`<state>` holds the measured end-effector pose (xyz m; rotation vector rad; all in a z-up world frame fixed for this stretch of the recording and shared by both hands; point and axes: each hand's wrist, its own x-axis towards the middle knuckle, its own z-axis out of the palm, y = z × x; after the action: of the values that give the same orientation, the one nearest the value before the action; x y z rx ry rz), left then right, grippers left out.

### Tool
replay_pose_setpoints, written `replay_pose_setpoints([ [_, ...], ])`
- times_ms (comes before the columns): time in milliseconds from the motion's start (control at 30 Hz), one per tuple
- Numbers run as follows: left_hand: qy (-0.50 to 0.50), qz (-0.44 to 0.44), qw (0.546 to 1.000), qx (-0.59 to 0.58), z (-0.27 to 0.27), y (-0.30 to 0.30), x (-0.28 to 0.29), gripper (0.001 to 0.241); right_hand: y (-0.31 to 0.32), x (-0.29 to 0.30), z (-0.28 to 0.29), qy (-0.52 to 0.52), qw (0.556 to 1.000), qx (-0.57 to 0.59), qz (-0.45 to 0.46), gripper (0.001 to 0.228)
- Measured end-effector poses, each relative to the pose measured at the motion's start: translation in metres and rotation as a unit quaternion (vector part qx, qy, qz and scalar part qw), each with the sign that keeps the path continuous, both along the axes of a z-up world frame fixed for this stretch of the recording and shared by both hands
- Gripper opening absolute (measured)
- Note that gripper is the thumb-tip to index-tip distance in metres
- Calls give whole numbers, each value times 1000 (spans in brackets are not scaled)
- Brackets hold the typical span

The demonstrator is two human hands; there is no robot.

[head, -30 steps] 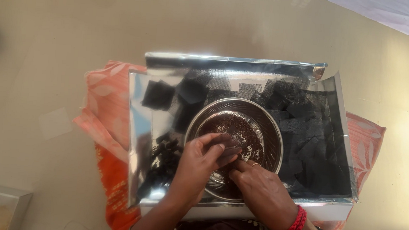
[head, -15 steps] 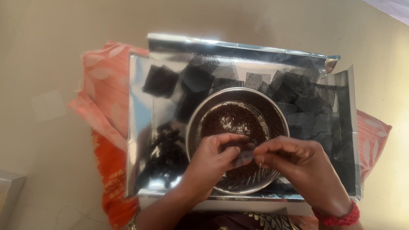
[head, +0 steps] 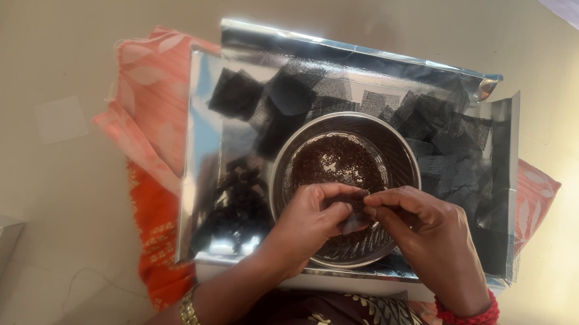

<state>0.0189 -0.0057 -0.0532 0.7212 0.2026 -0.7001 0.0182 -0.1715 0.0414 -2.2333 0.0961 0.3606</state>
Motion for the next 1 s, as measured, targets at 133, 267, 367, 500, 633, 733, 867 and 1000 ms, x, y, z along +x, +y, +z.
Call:
replay_pose_setpoints([
  [133,-5,1,1000,-1,-3,0,-1,27,11,-1,6,-61,996,-60,-9,14],
  [267,-9,-5,1000,9,0,2,0,27,3,-1,4,-96,994,-60,9,14],
  [367,1,-9,1000,11,5,5,2,27,-6,1,6,-60,997,-39,-21,15],
  [500,6,-5,1000,23,20,13,7,27,-11,2,10,-75,993,-94,-21,19],
  [633,17,-4,1000,17,21,21,8,25,-6,0,16,-86,991,-79,69,30],
  [733,23,-12,1000,-1,25,22,7,24,-12,-7,12,-121,983,-45,131,31],
  [867,10,-18,1000,-5,24,19,6,25,-9,-6,11,-104,983,-56,139,34],
  [1000,5,-21,1000,-2,28,17,8,25,-12,-7,6,-85,986,-55,134,37],
])
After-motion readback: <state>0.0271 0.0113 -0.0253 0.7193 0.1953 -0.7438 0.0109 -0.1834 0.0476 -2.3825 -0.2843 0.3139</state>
